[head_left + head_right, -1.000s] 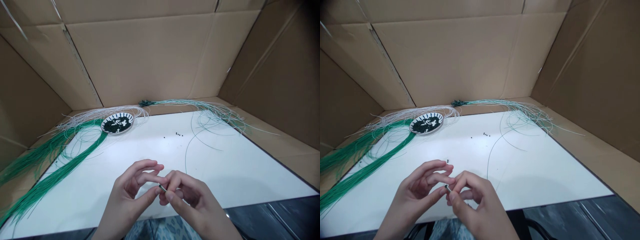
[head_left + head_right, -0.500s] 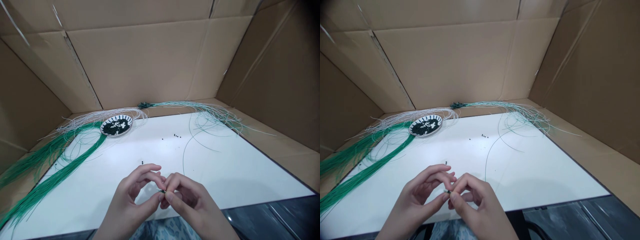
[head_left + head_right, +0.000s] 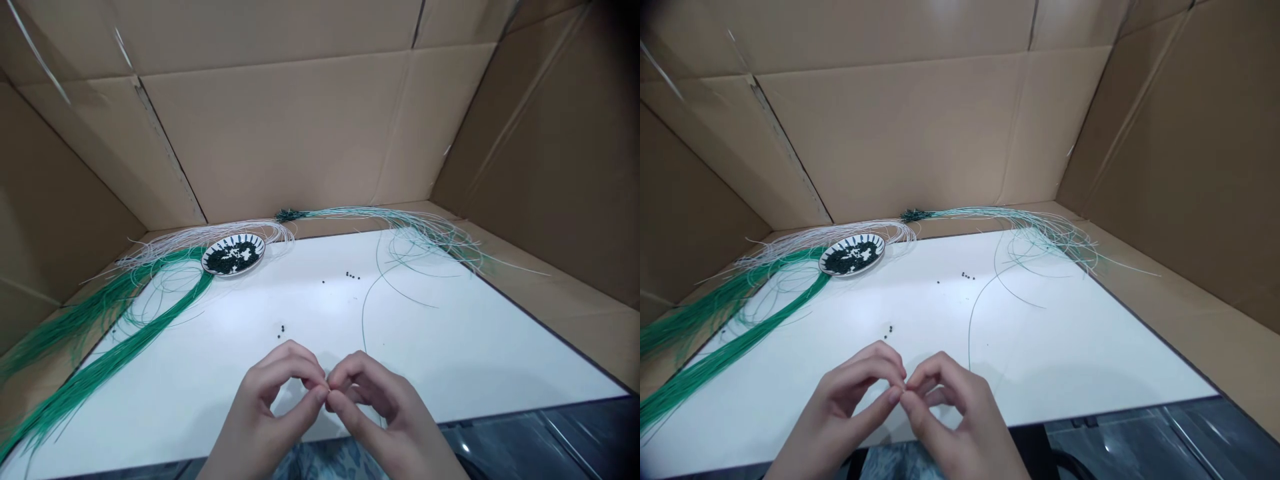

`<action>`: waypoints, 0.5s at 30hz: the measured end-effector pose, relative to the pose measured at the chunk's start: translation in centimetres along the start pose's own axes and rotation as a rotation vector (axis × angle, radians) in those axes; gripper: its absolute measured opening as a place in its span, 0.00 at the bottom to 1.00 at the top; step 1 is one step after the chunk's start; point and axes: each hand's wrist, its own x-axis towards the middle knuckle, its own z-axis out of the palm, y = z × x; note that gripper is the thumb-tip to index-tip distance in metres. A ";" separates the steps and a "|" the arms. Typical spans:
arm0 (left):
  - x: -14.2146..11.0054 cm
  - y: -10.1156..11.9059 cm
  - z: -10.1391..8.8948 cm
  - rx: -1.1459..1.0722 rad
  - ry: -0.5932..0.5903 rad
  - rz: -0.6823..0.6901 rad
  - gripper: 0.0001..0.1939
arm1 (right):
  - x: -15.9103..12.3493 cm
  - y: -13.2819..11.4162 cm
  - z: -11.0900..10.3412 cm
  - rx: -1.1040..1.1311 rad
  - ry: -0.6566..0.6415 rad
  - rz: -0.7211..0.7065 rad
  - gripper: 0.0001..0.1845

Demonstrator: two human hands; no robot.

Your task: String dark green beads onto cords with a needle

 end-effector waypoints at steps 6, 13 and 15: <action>-0.9 -0.5 0.3 0.043 0.082 -0.024 0.08 | -0.8 0.5 -0.8 0.024 0.018 0.022 0.07; 0.2 -1.2 -0.9 0.378 0.032 -0.106 0.10 | -0.7 1.7 -1.4 -0.044 0.127 0.077 0.12; 1.6 -2.0 -2.0 0.629 0.105 -0.219 0.22 | -0.6 2.1 -2.2 -0.094 0.254 0.047 0.13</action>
